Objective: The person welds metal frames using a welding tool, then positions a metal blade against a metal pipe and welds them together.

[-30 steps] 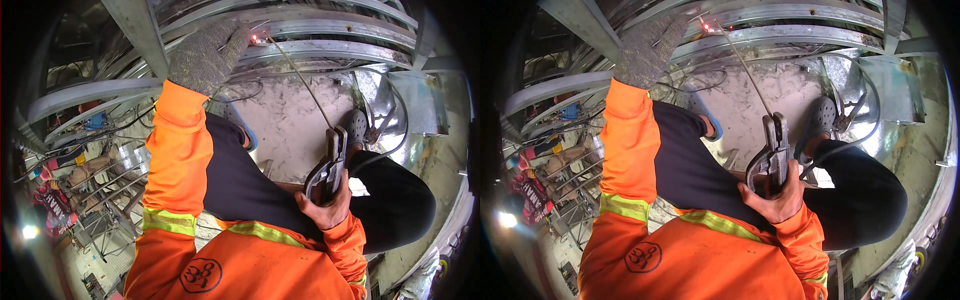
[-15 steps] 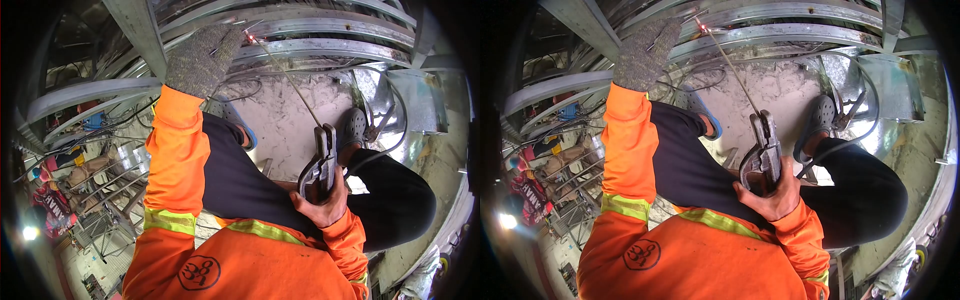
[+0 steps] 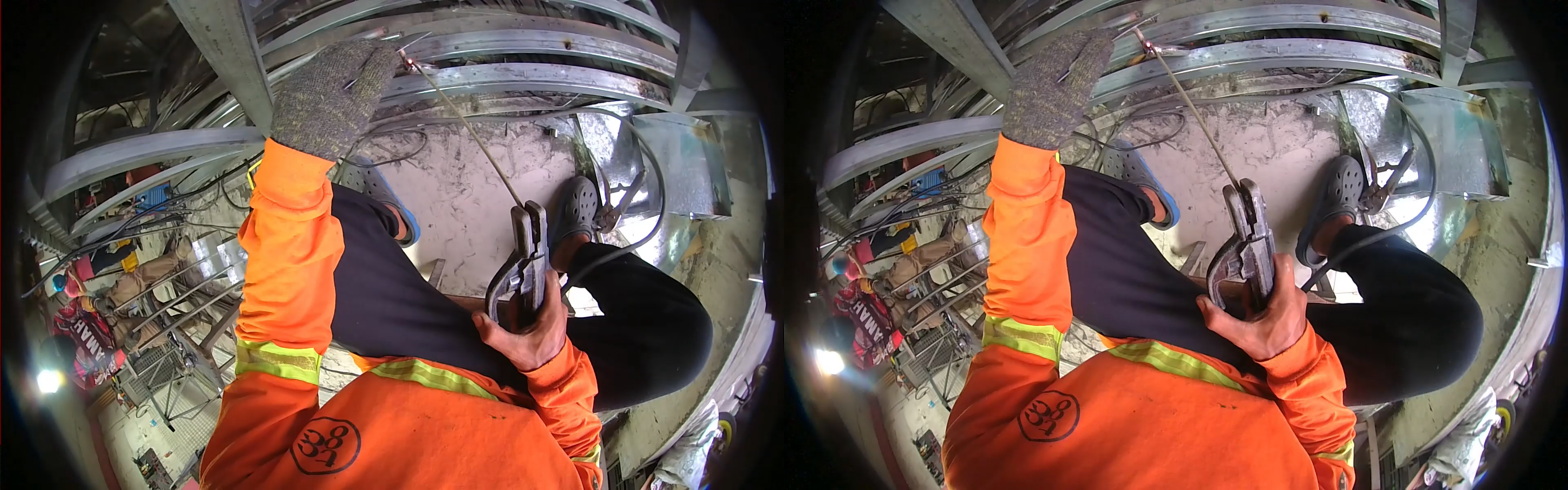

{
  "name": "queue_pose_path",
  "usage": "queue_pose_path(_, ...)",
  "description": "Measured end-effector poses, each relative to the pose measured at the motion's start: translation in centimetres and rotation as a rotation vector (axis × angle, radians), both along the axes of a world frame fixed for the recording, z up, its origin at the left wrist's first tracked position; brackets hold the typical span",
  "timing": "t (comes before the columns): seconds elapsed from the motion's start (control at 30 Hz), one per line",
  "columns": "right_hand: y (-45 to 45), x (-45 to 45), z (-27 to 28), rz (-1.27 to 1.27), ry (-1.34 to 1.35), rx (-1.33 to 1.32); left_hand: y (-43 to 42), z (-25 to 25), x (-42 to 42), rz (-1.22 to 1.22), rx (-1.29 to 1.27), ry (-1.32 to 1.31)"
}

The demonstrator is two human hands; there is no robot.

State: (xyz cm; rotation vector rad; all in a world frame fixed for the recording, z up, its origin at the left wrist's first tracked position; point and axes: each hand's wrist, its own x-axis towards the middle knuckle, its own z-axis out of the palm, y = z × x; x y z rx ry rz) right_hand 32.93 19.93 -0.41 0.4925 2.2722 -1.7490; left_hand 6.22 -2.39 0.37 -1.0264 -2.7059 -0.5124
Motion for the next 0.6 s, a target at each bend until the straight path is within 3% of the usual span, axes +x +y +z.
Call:
queue_pose_path(0.13,0.0,0.0,0.0,0.004,-0.001,0.006,-0.8,-0.6,-0.4,-0.073,-0.152,0.148)
queue_pose_path(0.17,-0.1,0.2,-0.2,0.009,0.009,0.025,-0.8,-0.8,-0.6,-0.071,-0.058,0.075)
queue_pose_path(0.23,-0.2,0.4,-0.5,0.013,0.020,0.044,-2.0,-0.6,-1.2,-0.180,-0.433,0.273)
queue_pose_path(0.33,-0.3,1.1,-1.5,-0.004,-0.002,-0.012,-0.4,-0.9,-1.6,-0.236,-0.067,0.362)
queue_pose_path(0.6,-0.3,0.7,-1.1,0.035,0.076,0.073,-1.5,-1.6,-2.2,-0.252,-0.122,0.394)
